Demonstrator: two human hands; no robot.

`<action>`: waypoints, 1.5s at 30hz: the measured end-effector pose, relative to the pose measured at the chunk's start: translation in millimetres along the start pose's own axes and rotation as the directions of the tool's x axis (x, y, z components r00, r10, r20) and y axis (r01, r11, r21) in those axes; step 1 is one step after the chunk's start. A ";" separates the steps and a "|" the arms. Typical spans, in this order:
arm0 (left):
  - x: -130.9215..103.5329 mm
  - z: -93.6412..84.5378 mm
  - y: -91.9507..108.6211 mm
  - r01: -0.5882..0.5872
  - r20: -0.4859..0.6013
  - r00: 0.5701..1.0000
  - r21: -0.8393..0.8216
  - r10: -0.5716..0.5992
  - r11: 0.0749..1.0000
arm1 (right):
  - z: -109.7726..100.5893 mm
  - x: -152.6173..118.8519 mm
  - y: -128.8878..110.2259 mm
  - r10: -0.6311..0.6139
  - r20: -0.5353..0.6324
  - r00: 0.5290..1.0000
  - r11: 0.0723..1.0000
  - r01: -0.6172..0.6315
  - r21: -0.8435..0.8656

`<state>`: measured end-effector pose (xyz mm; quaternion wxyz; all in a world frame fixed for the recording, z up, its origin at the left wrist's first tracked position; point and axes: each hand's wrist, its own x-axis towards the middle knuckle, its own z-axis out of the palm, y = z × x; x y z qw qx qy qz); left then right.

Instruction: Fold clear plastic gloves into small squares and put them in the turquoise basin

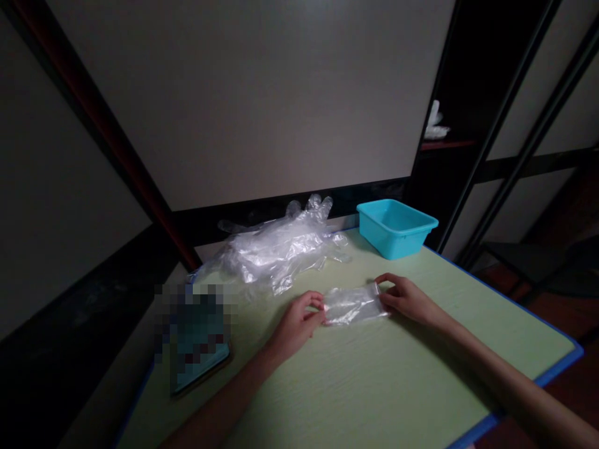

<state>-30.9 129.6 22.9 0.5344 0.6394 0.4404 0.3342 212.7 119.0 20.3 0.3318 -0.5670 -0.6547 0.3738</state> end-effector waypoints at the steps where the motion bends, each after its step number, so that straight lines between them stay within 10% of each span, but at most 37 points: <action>1: 1.2 0.3 -0.9 0.001 -0.012 1.000 0.006 -0.001 1.000 | 1.7 0.0 0.5 0.012 -0.031 0.999 1.000 -0.013 -0.008; 15: 3.4 6.0 -2.3 0.033 -0.122 0.992 0.018 -0.031 0.999 | 10.8 -6.6 6.0 -0.235 -0.219 0.947 0.859 0.096 -0.503; 21: 5.3 4.5 -7.5 0.002 -0.117 0.993 0.028 0.002 1.000 | 9.2 -8.3 11.2 -0.389 -0.121 0.913 0.841 0.299 -0.450; 45: 7.8 -17.0 -12.5 -0.173 -0.465 0.854 0.170 0.233 0.970 | 13.1 -15.2 -10.0 -0.317 0.035 0.948 0.926 0.317 -0.203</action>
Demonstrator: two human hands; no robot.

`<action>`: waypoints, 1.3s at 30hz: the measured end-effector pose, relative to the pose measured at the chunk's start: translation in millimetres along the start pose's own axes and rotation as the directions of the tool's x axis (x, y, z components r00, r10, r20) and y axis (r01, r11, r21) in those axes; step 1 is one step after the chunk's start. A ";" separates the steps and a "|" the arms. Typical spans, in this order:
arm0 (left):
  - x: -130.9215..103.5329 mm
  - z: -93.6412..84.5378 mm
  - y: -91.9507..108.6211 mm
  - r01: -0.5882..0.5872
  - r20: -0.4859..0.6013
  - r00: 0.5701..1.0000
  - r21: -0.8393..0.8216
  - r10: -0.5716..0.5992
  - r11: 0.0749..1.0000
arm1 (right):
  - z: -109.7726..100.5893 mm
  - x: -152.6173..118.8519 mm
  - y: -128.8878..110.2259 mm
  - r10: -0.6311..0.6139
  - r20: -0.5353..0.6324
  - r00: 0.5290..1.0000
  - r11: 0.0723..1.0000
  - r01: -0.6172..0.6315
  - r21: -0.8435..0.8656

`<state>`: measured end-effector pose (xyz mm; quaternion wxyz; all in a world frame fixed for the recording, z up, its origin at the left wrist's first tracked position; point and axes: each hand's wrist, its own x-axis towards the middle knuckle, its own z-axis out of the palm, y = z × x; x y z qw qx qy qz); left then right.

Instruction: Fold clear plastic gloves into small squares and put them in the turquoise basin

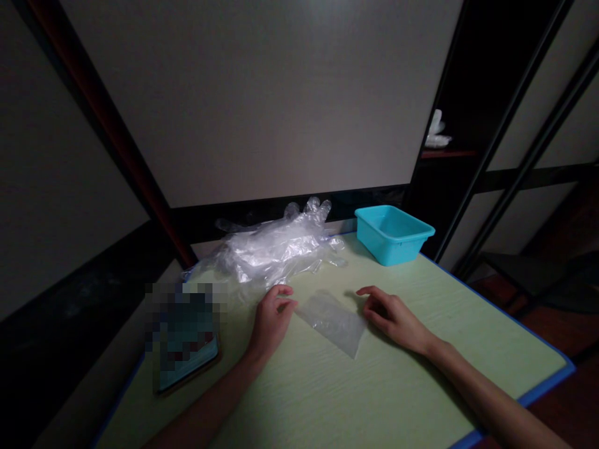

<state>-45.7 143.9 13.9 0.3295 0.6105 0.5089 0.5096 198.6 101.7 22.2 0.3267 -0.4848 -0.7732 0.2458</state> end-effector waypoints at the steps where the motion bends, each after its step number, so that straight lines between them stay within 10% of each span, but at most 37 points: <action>1: -2.2 -0.1 2.0 -0.034 -0.013 0.999 0.030 0.034 0.999 | -0.5 -0.1 -0.5 0.001 0.005 1.000 1.000 -0.001 0.015; 7: -34.9 12.2 28.6 -0.440 0.352 0.865 0.191 0.357 0.878 | -13.2 -3.7 4.0 -0.139 0.042 0.989 0.990 0.139 0.002; 12: -54.5 28.3 44.1 -0.652 0.754 0.588 0.228 0.292 0.723 | -20.7 -11.0 16.0 -0.278 0.082 0.957 0.961 0.278 0.008; 15: -54.6 34.2 45.2 -0.729 0.837 0.504 0.281 0.213 0.624 | -19.9 -12.6 19.2 -0.318 0.084 0.944 0.947 0.320 -0.016; 39: -54.7 31.1 45.3 -0.808 0.886 0.440 0.320 0.146 0.494 | -19.9 -12.9 15.3 -0.312 0.118 0.943 0.936 0.326 -0.133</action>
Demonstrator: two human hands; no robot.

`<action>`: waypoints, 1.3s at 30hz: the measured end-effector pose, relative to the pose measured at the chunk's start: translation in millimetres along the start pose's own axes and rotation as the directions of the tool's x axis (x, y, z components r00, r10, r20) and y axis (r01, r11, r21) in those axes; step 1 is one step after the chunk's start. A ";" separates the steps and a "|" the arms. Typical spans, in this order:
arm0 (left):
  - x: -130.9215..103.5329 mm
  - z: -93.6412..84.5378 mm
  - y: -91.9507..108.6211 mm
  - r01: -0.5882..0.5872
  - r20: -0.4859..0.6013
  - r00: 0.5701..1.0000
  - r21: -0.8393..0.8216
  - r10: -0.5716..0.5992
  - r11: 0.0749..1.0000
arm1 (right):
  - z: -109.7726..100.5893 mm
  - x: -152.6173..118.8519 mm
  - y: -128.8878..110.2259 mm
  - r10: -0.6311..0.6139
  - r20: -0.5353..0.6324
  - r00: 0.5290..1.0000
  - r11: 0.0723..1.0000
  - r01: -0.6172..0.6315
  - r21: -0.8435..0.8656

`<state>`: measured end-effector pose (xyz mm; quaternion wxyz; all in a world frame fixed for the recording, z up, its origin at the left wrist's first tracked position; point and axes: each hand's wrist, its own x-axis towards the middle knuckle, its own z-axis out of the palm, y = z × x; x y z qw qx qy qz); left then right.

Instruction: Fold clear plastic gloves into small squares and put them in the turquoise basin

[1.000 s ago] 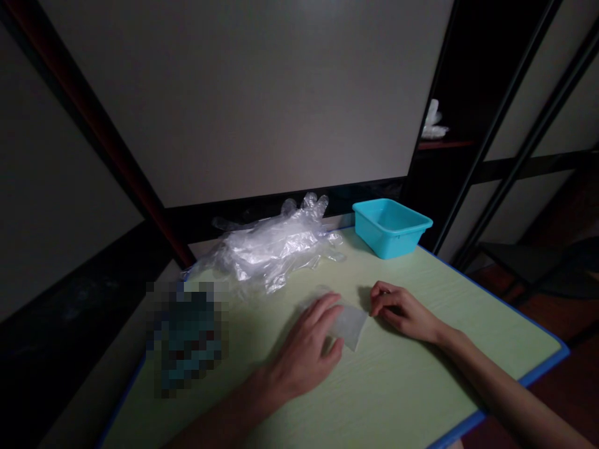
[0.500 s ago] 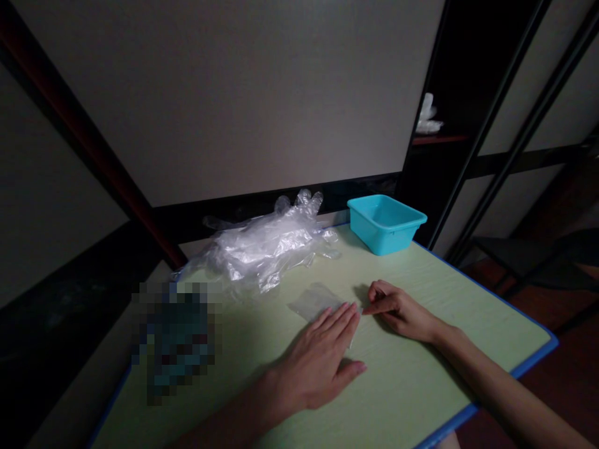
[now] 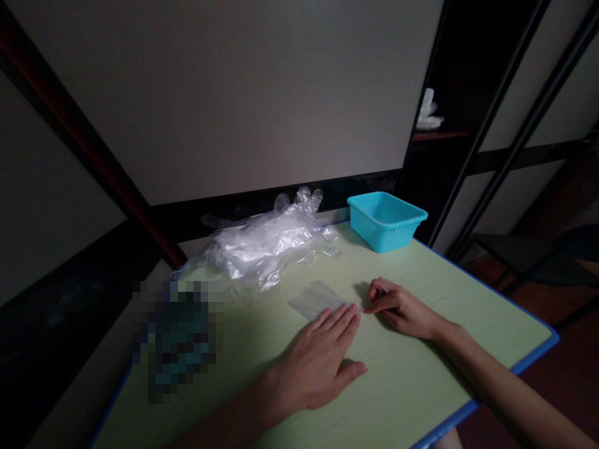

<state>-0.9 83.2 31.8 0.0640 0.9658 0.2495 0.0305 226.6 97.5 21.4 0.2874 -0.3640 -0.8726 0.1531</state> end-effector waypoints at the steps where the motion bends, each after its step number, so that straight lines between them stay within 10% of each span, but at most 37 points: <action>1: 0.0 0.6 -0.3 -0.004 -0.004 1.000 0.001 0.004 1.000 | 0.1 -0.4 0.7 -0.003 -0.004 1.000 1.000 0.003 0.001; 26: -0.9 1.8 -0.6 0.065 -0.036 0.997 -0.018 -0.065 0.998 | 1.1 0.5 -1.5 -0.021 0.016 1.000 0.998 0.022 -0.059; 39: -12.3 8.2 -46.9 0.225 -0.117 0.969 0.060 -0.217 0.972 | 1.7 0.4 -2.1 -0.008 0.024 1.000 0.999 0.009 -0.041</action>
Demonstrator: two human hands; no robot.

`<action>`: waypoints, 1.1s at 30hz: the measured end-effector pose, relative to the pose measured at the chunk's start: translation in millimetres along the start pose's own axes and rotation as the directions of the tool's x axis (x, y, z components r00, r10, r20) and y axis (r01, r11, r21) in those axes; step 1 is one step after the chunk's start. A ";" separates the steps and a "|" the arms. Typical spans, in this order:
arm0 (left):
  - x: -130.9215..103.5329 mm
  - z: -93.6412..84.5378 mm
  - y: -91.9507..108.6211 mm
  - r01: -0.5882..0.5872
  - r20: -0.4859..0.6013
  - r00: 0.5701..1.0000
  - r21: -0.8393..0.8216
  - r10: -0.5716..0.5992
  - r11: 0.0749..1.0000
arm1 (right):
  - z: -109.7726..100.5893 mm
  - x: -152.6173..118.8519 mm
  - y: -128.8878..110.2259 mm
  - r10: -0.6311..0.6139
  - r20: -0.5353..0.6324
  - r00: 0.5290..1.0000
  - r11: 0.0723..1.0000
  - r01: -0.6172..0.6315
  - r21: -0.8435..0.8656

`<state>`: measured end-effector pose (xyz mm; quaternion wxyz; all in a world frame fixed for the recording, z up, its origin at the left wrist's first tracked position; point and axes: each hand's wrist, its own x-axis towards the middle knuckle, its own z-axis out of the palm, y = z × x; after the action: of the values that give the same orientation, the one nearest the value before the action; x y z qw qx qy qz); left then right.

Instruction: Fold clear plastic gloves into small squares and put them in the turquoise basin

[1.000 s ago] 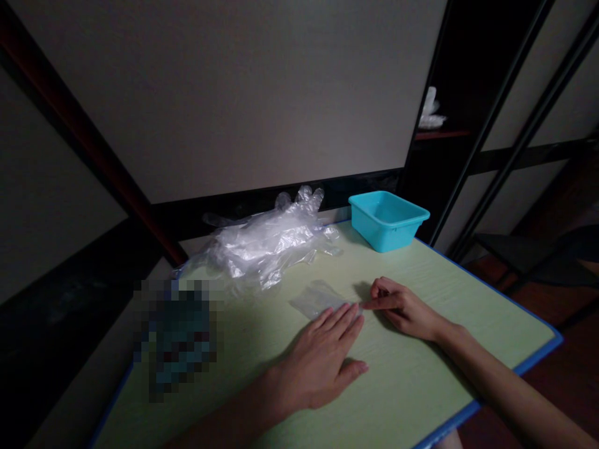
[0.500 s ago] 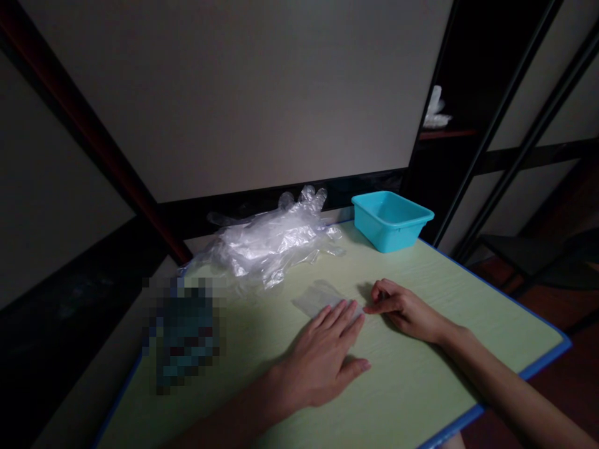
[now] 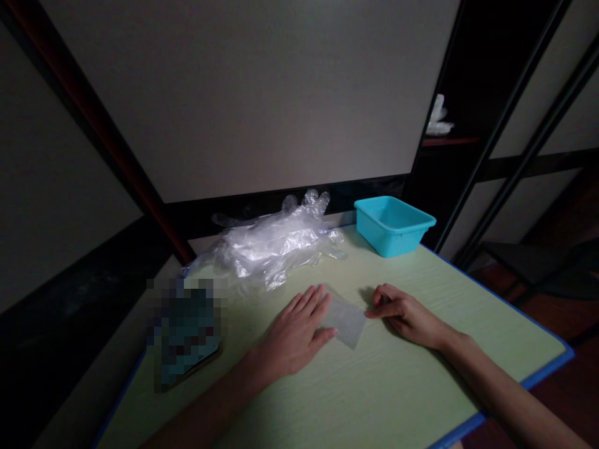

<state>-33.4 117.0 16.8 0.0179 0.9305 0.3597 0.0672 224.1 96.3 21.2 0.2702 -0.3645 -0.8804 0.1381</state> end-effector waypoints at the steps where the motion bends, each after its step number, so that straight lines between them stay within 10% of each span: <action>1: 0.1 0.3 -1.8 0.006 -0.001 1.000 0.002 -0.006 1.000 | 0.0 -0.1 0.1 0.000 -0.002 1.000 1.000 0.000 0.001; 33: 3.4 0.8 -5.8 0.185 -0.175 0.963 -0.131 -0.206 0.974 | -1.6 -0.9 -1.4 -0.019 0.006 1.000 1.000 0.019 0.003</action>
<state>-34.6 123.6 16.0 0.0431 0.8773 0.4456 0.1728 224.8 94.7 22.7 0.2693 -0.3555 -0.8844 0.1378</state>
